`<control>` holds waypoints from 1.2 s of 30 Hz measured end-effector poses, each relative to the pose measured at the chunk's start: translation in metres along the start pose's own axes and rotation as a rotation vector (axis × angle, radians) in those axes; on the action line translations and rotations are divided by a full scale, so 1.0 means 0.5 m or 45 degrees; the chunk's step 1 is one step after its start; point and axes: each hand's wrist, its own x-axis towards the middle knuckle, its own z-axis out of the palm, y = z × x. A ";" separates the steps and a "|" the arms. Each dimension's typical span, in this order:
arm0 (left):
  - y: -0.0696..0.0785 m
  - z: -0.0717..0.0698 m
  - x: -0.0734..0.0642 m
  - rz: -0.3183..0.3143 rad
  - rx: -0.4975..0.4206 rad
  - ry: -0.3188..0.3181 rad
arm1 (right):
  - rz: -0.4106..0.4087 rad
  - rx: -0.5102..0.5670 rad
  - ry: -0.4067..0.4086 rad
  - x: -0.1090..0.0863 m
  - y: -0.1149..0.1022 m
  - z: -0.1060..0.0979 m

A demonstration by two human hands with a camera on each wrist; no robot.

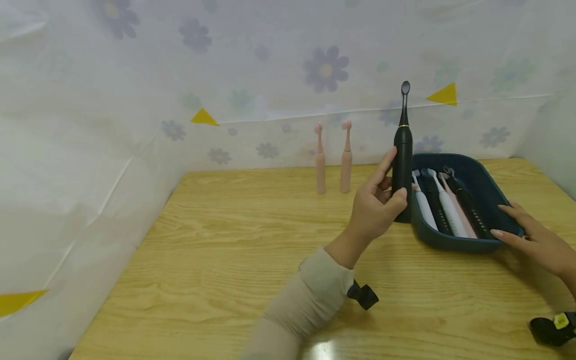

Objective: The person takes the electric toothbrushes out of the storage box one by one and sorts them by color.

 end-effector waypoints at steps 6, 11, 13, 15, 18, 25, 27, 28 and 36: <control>0.003 -0.042 0.002 0.076 -0.070 -0.002 | -0.008 0.001 0.001 -0.001 -0.001 0.001; 0.007 -0.084 0.001 0.084 -0.101 0.026 | -0.007 0.009 0.007 -0.001 0.007 0.003; 0.009 -0.100 -0.001 0.098 -0.121 0.037 | -0.011 0.010 0.009 -0.001 0.010 0.002; 0.012 -0.116 -0.005 0.106 -0.133 0.050 | -0.023 0.006 0.010 -0.002 0.011 0.002; 0.018 -0.139 -0.013 0.087 -0.112 0.071 | -0.021 0.000 0.011 -0.002 0.009 0.002; 0.028 -0.191 -0.031 0.029 -0.058 0.158 | -0.019 -0.006 0.004 -0.002 -0.006 0.001; 0.032 -0.205 -0.036 0.030 -0.053 0.175 | -0.012 -0.004 0.006 -0.002 -0.008 0.000; 0.034 -0.212 -0.038 0.029 -0.048 0.184 | -0.012 -0.002 0.007 -0.002 -0.009 0.000; 0.050 -0.263 -0.055 -0.030 -0.030 0.278 | -0.006 -0.022 0.008 -0.001 -0.007 0.001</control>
